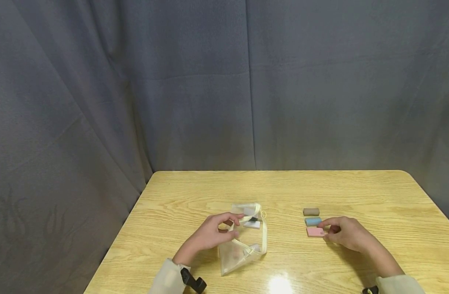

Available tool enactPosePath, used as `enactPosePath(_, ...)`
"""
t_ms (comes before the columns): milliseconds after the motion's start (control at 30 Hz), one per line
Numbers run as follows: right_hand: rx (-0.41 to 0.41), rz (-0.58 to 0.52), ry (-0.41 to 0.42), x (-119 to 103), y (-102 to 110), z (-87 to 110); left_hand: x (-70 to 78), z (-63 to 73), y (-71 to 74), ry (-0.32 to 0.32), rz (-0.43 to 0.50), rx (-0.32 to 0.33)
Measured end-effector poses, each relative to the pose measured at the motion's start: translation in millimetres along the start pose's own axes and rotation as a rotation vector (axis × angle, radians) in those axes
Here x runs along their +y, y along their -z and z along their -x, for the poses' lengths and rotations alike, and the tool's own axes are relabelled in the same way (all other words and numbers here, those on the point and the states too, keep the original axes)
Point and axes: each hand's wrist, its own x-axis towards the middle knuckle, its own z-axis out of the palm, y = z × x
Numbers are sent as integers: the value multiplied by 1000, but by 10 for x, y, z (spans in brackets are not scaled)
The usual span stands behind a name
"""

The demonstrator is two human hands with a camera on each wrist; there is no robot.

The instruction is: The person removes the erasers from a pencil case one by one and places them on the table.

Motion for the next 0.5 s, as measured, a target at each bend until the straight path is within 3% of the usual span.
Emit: enactPosePath(500, 28, 38, 40, -90, 48, -21, -14, 11, 0, 1, 14, -4)
